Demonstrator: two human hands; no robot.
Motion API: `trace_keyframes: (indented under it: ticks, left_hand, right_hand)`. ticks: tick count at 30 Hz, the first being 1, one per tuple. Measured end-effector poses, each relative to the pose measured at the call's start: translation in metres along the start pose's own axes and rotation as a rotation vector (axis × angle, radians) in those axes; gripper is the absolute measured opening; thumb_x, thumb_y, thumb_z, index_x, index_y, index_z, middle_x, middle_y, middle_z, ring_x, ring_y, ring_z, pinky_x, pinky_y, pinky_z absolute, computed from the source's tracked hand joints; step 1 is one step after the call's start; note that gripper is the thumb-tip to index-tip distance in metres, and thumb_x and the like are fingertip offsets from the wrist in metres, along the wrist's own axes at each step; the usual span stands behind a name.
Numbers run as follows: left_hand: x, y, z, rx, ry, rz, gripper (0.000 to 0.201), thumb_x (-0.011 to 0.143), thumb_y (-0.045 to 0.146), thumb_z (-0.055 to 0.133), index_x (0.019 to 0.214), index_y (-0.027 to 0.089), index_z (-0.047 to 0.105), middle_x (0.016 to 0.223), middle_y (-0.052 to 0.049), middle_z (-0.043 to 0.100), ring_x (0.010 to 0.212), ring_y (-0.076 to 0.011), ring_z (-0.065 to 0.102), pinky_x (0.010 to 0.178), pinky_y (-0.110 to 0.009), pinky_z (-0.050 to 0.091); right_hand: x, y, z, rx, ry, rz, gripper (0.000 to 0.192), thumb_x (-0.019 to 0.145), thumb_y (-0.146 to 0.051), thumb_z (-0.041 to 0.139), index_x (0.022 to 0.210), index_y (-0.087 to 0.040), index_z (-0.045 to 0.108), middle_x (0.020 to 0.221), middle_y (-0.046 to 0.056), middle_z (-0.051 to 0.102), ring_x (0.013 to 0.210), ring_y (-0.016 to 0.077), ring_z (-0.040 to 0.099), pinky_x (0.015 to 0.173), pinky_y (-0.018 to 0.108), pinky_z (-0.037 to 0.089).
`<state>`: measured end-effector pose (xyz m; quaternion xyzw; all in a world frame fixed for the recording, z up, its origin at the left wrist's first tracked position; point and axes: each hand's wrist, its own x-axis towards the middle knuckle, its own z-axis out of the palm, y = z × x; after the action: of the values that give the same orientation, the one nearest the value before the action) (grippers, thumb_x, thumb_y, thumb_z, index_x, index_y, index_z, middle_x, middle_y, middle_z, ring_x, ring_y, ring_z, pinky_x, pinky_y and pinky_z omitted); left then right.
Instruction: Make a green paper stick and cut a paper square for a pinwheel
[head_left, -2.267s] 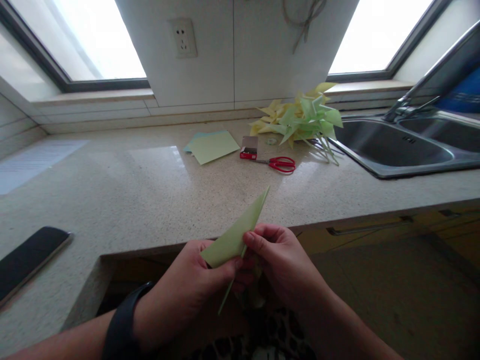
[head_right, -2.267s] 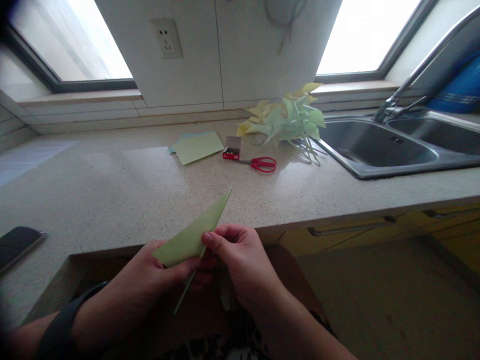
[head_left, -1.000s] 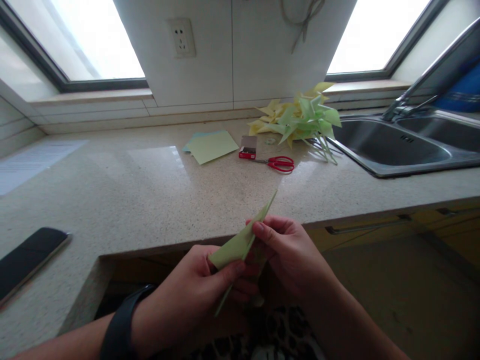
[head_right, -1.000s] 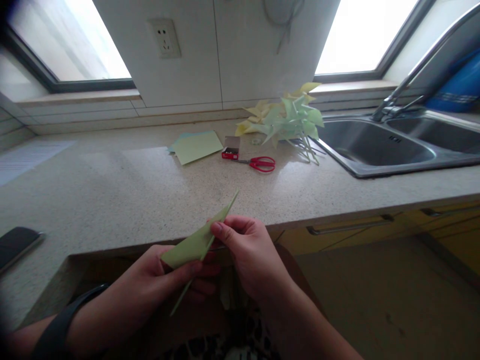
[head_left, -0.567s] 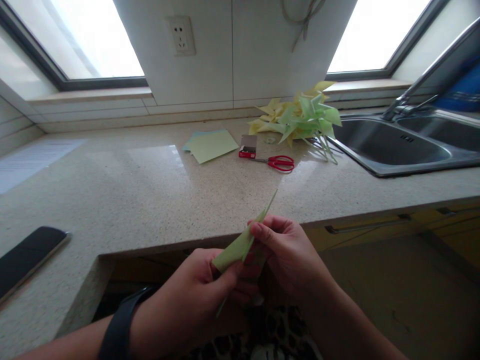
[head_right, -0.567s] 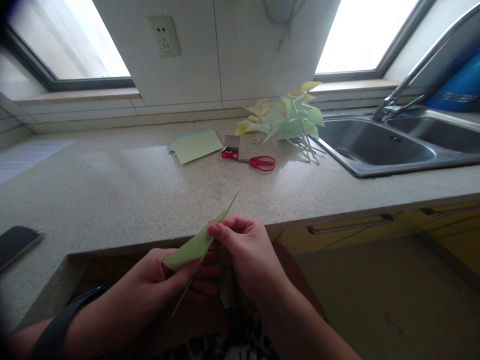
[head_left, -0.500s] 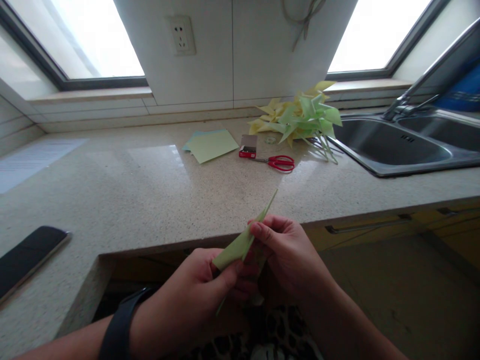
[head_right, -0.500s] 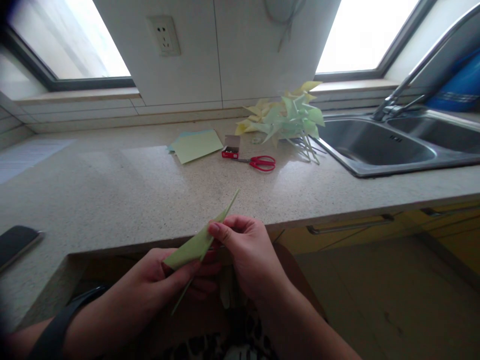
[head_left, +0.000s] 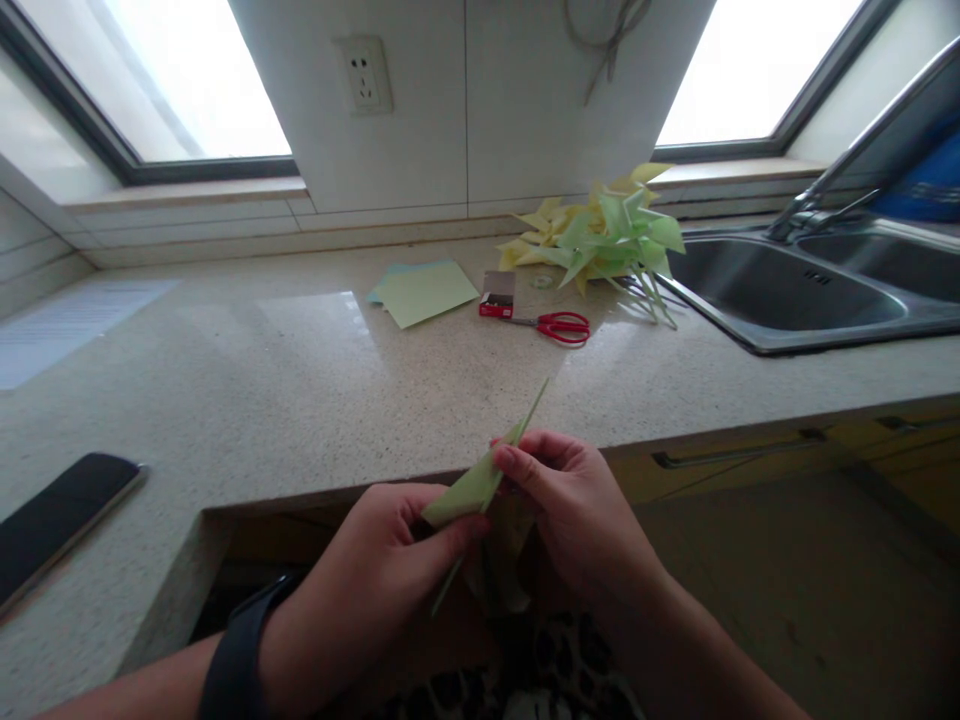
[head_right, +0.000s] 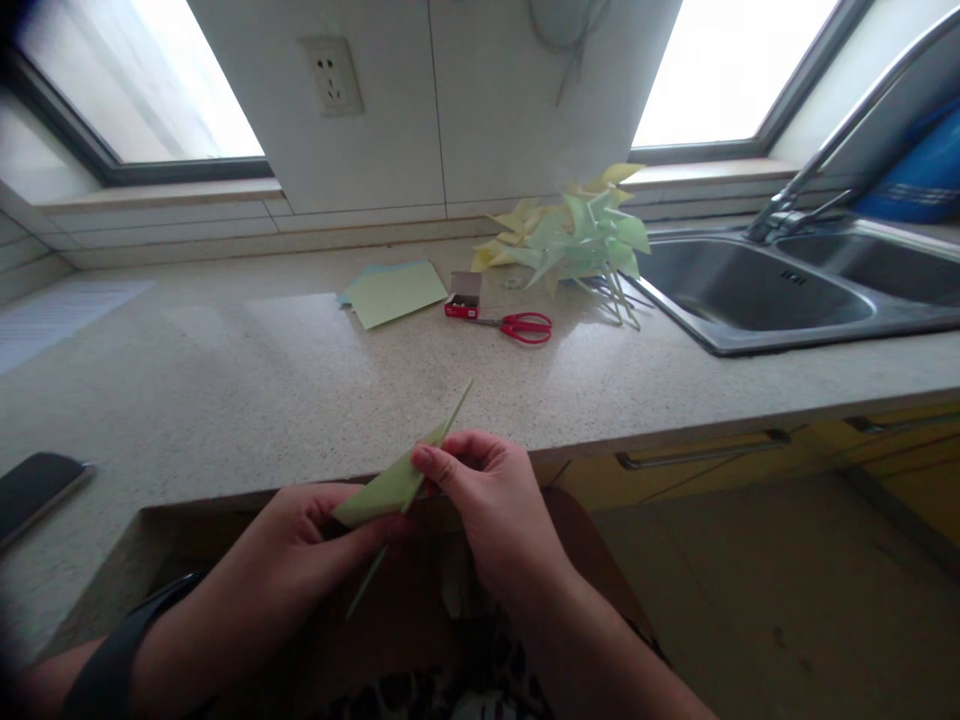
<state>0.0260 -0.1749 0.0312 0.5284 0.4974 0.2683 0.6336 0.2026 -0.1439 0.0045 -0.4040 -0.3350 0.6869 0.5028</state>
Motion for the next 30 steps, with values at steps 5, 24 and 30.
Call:
trace_keyframes:
  ticks: [5,24,30]
  left_hand:
    - [-0.0001,0.0051,0.0017,-0.054,-0.037,0.015,0.025,0.090,0.039,0.070,0.079,0.018,0.075,0.071,0.000,0.072,0.061,-0.0133,0.055,0.059,-0.023,0.043]
    - [-0.0005,0.0033,0.0000,0.052,-0.083,0.031,0.035,0.096,0.046,0.061,0.078,0.016,0.067,0.072,0.002,0.062,0.065,-0.0121,0.046,0.061,-0.023,0.039]
    - [-0.0002,0.0028,-0.0002,0.086,-0.071,0.057,0.034,0.099,0.043,0.056,0.080,0.017,0.068,0.074,0.002,0.064,0.067,-0.0128,0.049,0.063,-0.024,0.040]
  right_hand:
    - [-0.0035,-0.0009,-0.0058,0.083,-0.181,0.073,0.028,0.081,-0.039,0.083,0.105,-0.024,0.080,0.098,0.005,0.080,0.084,0.0144,0.072,0.077,0.026,0.055]
    - [-0.0006,0.0009,-0.0024,0.053,-0.088,0.066,0.022,0.072,-0.036,0.090,0.079,-0.018,0.080,0.073,0.002,0.076,0.063,0.0116,0.067,0.059,0.022,0.053]
    - [0.0012,0.0018,0.0002,0.032,-0.057,0.051,0.021,0.070,-0.035,0.091,0.074,-0.019,0.080,0.074,0.002,0.077,0.062,0.0116,0.067,0.058,0.022,0.054]
